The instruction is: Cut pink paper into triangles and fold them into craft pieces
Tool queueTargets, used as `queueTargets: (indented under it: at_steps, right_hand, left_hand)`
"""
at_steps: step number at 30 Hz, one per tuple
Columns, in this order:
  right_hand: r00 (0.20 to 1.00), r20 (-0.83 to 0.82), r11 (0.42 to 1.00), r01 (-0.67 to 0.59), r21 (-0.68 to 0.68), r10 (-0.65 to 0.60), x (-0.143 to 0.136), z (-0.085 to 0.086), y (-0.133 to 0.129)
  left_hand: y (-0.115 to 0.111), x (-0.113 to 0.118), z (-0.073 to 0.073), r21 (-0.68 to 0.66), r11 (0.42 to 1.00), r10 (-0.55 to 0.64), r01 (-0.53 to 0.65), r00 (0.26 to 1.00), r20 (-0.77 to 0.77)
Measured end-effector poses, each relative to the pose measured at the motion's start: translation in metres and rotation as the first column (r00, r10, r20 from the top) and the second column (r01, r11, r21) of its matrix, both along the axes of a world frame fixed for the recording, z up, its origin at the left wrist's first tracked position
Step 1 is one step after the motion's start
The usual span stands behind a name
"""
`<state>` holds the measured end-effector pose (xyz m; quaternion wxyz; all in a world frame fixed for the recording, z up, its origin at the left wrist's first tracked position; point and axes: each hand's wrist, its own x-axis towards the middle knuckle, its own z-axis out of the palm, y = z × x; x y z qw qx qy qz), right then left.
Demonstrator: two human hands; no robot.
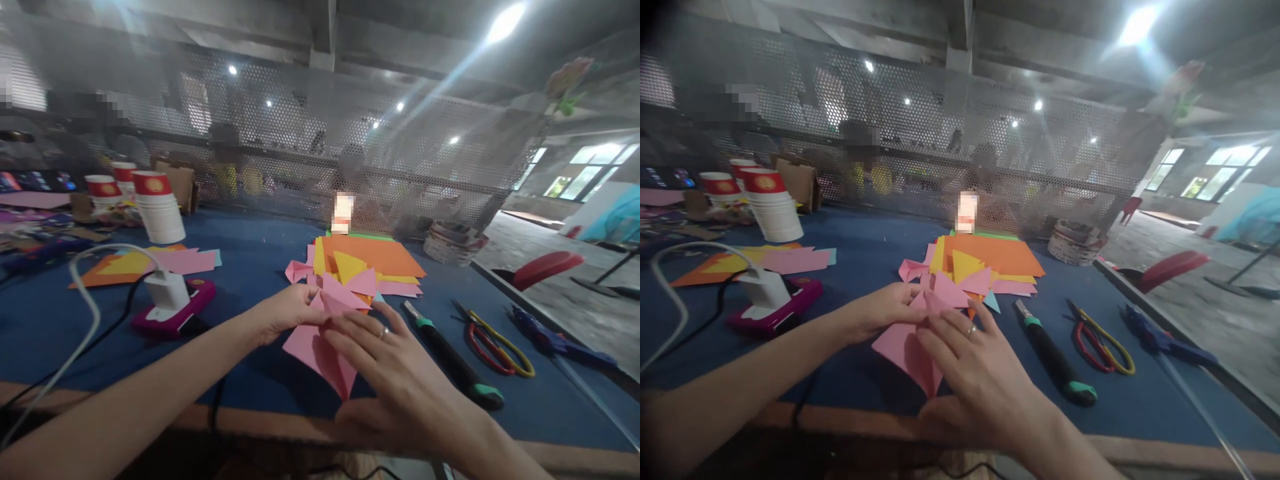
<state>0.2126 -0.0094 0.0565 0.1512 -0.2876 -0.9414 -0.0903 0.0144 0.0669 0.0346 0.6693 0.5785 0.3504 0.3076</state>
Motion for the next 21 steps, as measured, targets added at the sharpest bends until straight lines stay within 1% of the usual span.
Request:
queueTargets:
  at_steps: [2, 4, 6, 9, 10, 11, 12, 13, 14, 15, 16, 18, 19, 21]
  right_hand:
    - [0.999, 0.025, 0.998, -0.039, 0.055, 0.038, 0.004, -0.007, -0.010]
    - [0.995, 0.054, 0.994, -0.089, 0.068, 0.085, 0.005, -0.010, -0.017]
    - [0.994, 0.068, 0.992, -0.086, 0.088, 0.080, 0.005, -0.010, -0.018]
    - [0.997, 0.041, 0.990, -0.066, 0.128, 0.061, 0.008, -0.015, -0.013]
    - [0.997, 0.024, 0.988, -0.071, 0.134, 0.069, 0.009, -0.018, -0.011]
    - [0.997, 0.012, 0.988, -0.081, 0.131, 0.080, 0.010, -0.022, -0.010]
    - [0.996, -0.011, 0.989, -0.083, 0.127, 0.085, 0.012, -0.027, -0.009]
    - [0.996, -0.041, 0.991, -0.070, 0.117, 0.076, 0.013, -0.032, -0.009]
    - [0.996, -0.064, 0.994, -0.053, 0.100, 0.060, 0.015, -0.037, -0.010]
    - [0.996, -0.081, 0.996, -0.033, 0.078, 0.039, 0.016, -0.041, -0.011]
    - [0.996, -0.084, 0.998, -0.019, 0.052, 0.023, 0.018, -0.044, -0.012]
    - [0.998, -0.066, 1.000, 0.001, 0.017, 0.000, 0.020, -0.047, -0.015]
    - [0.999, -0.047, 1.000, 0.008, 0.008, -0.007, 0.022, -0.047, -0.016]
    - [1.000, -0.022, 1.000, 0.016, 0.009, -0.016, 0.024, -0.045, -0.017]
  left_hand:
    - [-0.009, -0.001, -0.003, -0.017, 1.000, -0.023, 0.023, 0.999, 0.026]
    - [-0.015, -0.002, -0.007, -0.011, 1.000, -0.004, 0.005, 1.000, 0.029]
    - [-0.017, -0.003, -0.010, -0.014, 1.000, 0.003, -0.003, 1.000, 0.013]
    - [-0.018, -0.004, -0.017, -0.034, 0.998, -0.044, 0.043, 0.998, -0.037]
    - [-0.019, -0.004, -0.020, -0.003, 0.999, -0.047, 0.047, 0.995, -0.093]
    - [-0.021, -0.004, -0.022, 0.070, 0.997, -0.017, 0.028, 0.986, -0.163]
    - [-0.024, -0.003, -0.024, 0.186, 0.982, 0.056, -0.013, 0.972, -0.230]
    - [-0.029, -0.004, -0.026, 0.332, 0.942, 0.156, -0.057, 0.948, -0.279]
    - [-0.036, -0.004, -0.027, 0.484, 0.870, 0.263, -0.094, 0.919, -0.294]
    - [-0.043, -0.005, -0.027, 0.618, 0.776, 0.357, -0.126, 0.895, -0.267]
    - [-0.051, -0.006, -0.027, 0.695, 0.714, 0.368, -0.079, 0.888, -0.277]
    - [-0.065, -0.010, -0.027, 0.769, 0.631, 0.256, 0.103, 0.908, -0.332]
    - [-0.071, -0.013, -0.028, 0.772, 0.602, 0.182, 0.202, 0.907, -0.379]
    - [-0.078, -0.018, -0.034, 0.784, 0.548, 0.143, 0.293, 0.890, -0.433]
